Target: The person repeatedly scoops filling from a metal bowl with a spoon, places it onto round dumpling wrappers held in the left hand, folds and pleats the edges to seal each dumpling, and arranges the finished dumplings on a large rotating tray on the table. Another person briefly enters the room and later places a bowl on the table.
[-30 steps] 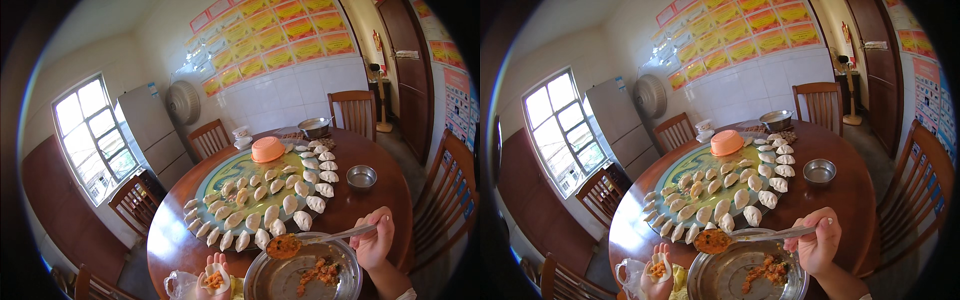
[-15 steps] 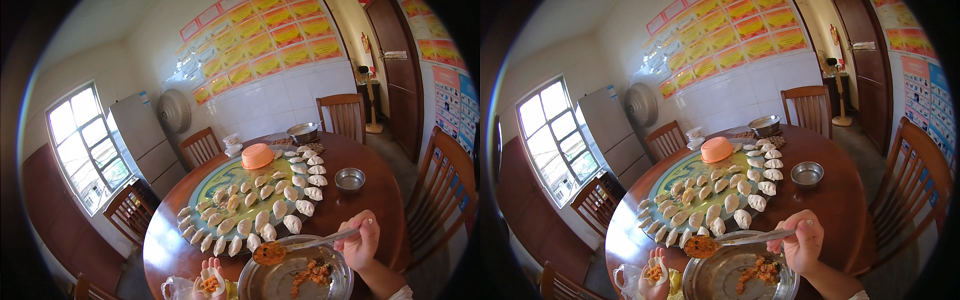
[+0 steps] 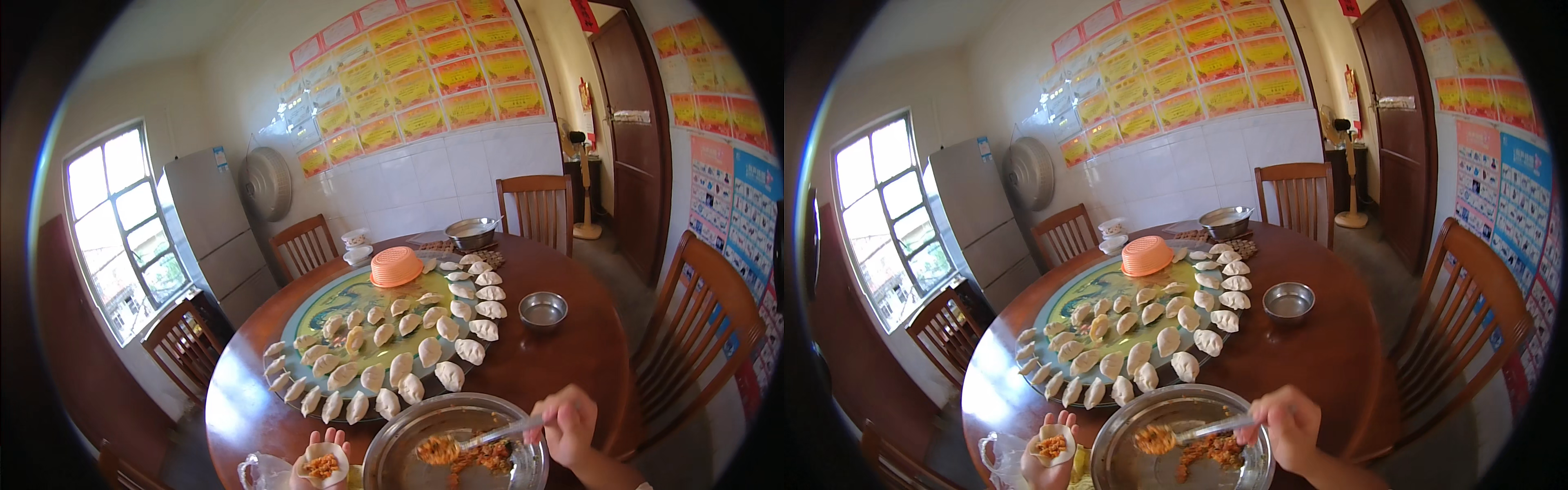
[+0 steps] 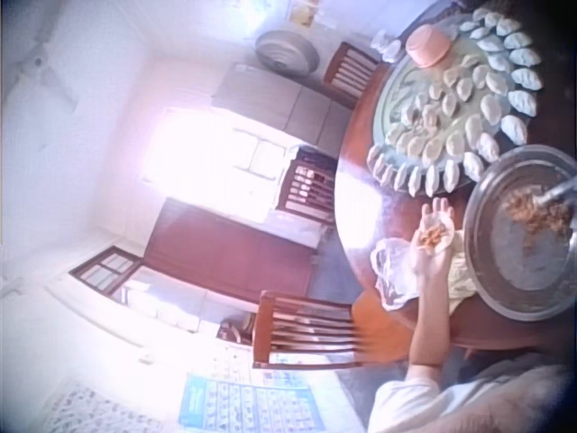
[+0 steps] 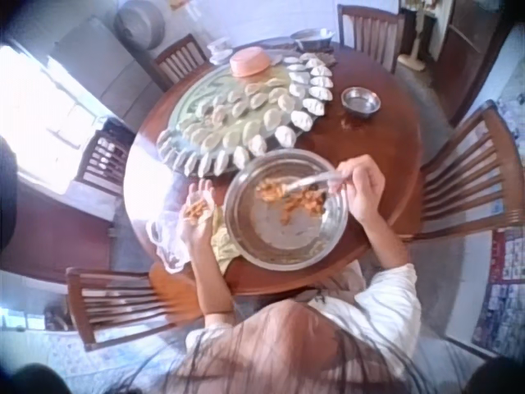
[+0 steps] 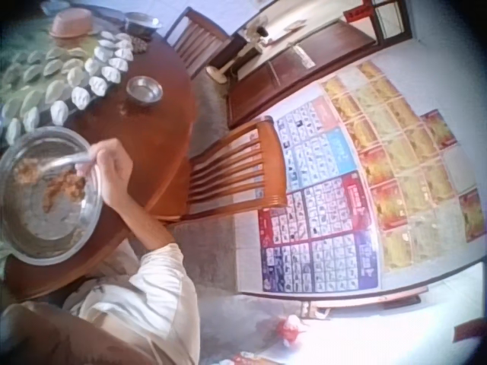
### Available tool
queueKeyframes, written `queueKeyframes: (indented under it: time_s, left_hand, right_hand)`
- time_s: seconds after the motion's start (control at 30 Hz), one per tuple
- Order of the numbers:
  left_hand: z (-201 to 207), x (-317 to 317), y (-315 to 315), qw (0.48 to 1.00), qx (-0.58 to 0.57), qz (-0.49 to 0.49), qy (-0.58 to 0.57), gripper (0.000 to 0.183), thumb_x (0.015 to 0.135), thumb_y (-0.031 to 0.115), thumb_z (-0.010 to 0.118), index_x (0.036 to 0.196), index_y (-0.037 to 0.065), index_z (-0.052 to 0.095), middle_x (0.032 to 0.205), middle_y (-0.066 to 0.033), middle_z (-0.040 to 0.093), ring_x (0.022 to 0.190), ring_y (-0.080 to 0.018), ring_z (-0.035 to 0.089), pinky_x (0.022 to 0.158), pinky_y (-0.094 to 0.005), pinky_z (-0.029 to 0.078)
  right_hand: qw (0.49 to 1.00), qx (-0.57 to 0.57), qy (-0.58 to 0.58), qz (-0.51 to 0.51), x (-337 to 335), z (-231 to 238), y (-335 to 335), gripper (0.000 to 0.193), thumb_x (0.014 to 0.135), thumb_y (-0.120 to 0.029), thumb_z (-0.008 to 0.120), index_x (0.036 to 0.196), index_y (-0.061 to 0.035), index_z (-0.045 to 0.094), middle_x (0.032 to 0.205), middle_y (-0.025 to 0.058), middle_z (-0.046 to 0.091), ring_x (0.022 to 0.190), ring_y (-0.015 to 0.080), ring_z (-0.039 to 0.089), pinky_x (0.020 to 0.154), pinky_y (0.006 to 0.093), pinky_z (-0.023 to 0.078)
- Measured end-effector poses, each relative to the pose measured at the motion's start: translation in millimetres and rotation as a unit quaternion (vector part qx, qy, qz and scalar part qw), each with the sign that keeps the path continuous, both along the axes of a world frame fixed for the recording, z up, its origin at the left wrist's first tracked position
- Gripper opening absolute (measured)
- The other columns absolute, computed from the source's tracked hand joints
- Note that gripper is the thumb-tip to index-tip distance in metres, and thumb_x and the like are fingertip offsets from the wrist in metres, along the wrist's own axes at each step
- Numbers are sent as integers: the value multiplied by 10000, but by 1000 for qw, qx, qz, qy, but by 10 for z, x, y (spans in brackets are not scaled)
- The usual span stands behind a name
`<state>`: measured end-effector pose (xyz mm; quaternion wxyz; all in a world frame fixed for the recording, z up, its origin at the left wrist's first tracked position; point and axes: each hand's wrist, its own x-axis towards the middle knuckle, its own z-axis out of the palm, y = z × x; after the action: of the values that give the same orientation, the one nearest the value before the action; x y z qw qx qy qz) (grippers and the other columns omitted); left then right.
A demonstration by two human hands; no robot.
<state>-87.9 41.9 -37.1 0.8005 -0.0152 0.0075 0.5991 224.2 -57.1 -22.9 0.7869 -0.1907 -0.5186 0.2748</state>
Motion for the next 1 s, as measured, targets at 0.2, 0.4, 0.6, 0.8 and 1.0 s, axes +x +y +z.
queueKeyframes:
  time_s: [0.2, 0.4, 0.6, 0.8, 1.0]
  left_hand:
    - [-15, 17, 79, 989, -69, 38, 123, 431, 888, 75, 286, 1289, -80, 257, 1371, -279, 241, 1276, -426, 244, 1051, -517, 260]
    - [-180, -44, 180, 995, -75, 64, -18, 487, 892, 43, 285, 1321, -119, 120, 1347, -315, 232, 1257, -431, 267, 1063, -509, 255]
    - [-212, -88, 213, 992, -102, 52, -51, 416, 923, 77, 292, 1289, -108, 223, 1305, -300, 323, 1218, -401, 356, 1020, -482, 341]
    - [-78, 62, 84, 998, -68, -7, 12, 374, 930, 129, 269, 1269, 34, 396, 1241, -167, 488, 1158, -310, 472, 932, -464, 421]
    - [113, 157, -55, 998, -57, -6, -10, 397, 946, 200, 230, 1282, 39, 368, 1322, -150, 400, 1229, -340, 381, 942, -512, 396]
  right_hand:
    - [900, 155, -382, -137, -70, -35, -445, 108, 759, -110, 674, 792, -42, 596, 631, 52, 571, 527, 181, 558, 445, 285, 433]
    - [771, 152, -612, -87, -334, 155, -605, 212, 768, -264, 671, 867, -81, 633, 699, -5, 542, 595, 130, 535, 467, 242, 391]
    - [784, -375, -441, 224, 197, 506, -504, 164, 878, -167, 547, 811, -22, 582, 784, 100, 605, 820, 206, 603, 694, 322, 494]
    - [616, -245, -597, -452, 1227, 71, 972, 364, 896, -329, 467, 1117, -46, 528, 1059, 114, 599, 1193, 274, 391, 1028, 496, 206]
    - [536, -319, -668, -406, 1803, -291, 1261, 448, 911, -410, 386, 1053, -30, 577, 914, 136, 649, 1123, 275, 472, 1047, 537, 114]
